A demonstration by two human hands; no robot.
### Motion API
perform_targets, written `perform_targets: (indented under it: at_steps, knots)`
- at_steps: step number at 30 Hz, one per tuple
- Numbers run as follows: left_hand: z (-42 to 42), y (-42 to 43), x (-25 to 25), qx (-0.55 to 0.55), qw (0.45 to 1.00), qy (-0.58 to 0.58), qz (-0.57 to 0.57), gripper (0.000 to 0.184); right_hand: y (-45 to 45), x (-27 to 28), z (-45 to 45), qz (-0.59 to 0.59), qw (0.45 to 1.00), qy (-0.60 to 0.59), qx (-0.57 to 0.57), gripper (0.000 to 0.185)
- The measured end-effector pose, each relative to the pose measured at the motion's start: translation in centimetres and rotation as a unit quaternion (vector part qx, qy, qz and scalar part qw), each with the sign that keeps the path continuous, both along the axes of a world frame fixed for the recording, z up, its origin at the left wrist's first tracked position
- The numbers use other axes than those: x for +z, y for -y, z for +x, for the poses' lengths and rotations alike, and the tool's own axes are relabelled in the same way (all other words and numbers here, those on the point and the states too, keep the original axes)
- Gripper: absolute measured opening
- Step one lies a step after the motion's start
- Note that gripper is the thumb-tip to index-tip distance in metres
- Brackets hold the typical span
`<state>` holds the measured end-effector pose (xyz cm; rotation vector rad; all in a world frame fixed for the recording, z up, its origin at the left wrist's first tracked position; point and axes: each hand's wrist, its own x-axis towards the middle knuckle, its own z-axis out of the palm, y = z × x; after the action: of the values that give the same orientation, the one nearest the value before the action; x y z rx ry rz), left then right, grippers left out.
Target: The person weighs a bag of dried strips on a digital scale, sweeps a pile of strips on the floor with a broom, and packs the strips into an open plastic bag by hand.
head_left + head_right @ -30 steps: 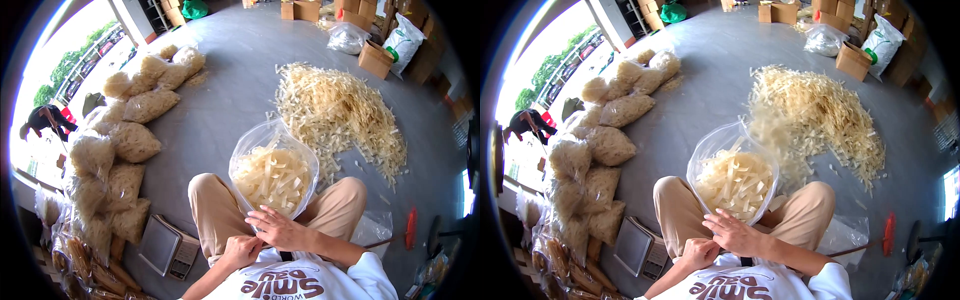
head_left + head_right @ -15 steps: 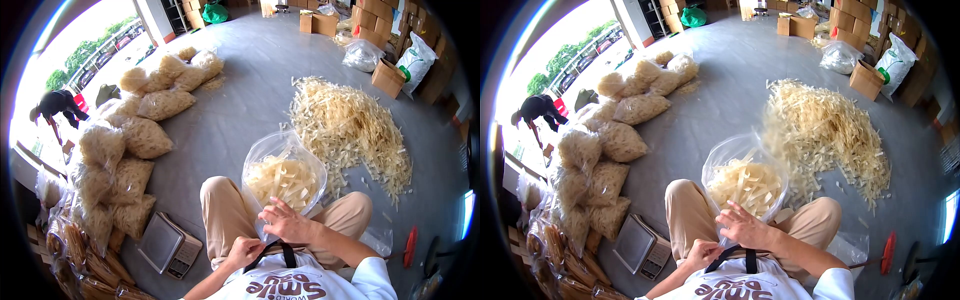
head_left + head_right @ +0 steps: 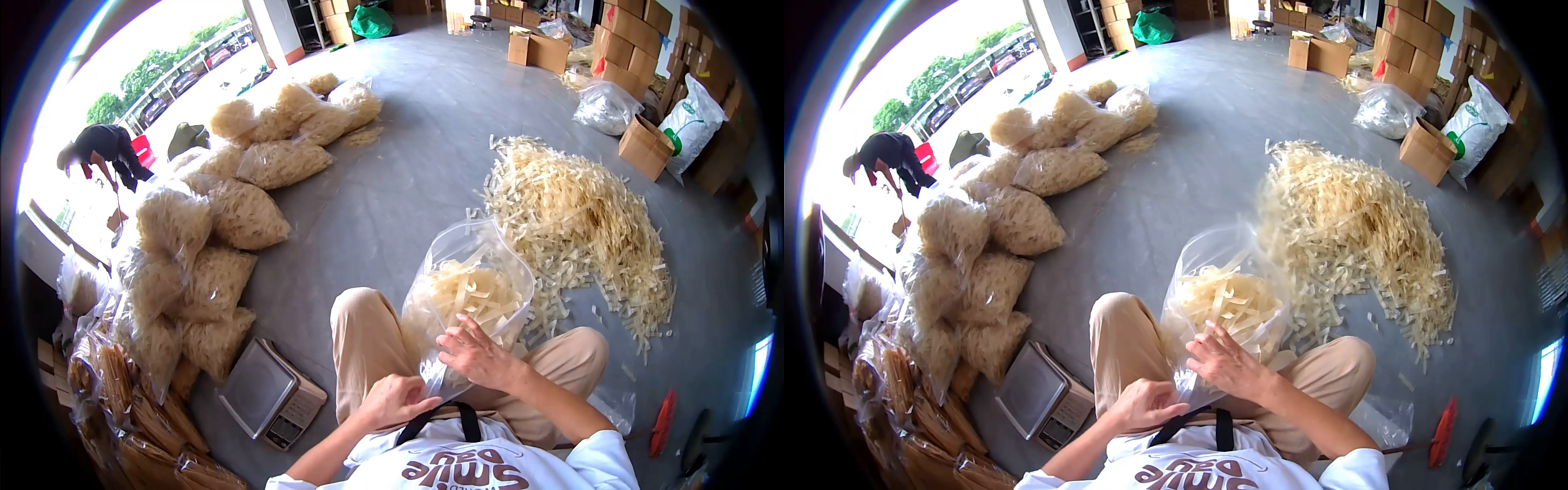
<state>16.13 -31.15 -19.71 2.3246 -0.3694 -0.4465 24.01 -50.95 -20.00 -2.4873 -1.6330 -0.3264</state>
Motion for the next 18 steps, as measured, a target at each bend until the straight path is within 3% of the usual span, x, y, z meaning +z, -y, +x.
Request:
perform_targets:
  at_steps: [3, 4, 8, 10, 14, 18]
  knots:
    - [2.1, 1.8, -0.9, 0.047, 0.998, 0.046, -0.007, 0.030, 0.1, -0.4, -0.5, 0.022, 1.000, -0.003, 0.004, 0.012]
    - [2.7, 2.4, -1.7, 0.051, 0.997, 0.061, -0.007, 0.022, 0.1, -0.5, -0.7, 0.033, 0.999, -0.003, 0.004, 0.012]
    - [2.5, 3.1, -2.7, 0.022, 0.987, 0.065, -0.144, 0.014, 1.0, -1.0, -1.2, 0.074, 0.997, -0.027, -0.010, 0.011]
    - [0.9, 3.6, -1.7, 0.004, 0.996, 0.061, -0.071, 0.016, 1.6, -1.4, -2.0, 0.059, 0.998, -0.014, -0.002, 0.010]
    - [-0.5, 3.9, -2.5, 0.014, 0.993, 0.036, -0.109, 0.018, 2.0, -1.4, -2.1, -0.001, 0.998, 0.037, 0.054, 0.008]
    - [-0.6, 3.9, -2.5, 0.045, 0.991, 0.086, -0.096, 0.018, 1.9, -0.7, 0.6, -0.021, 0.991, 0.117, 0.059, 0.009]
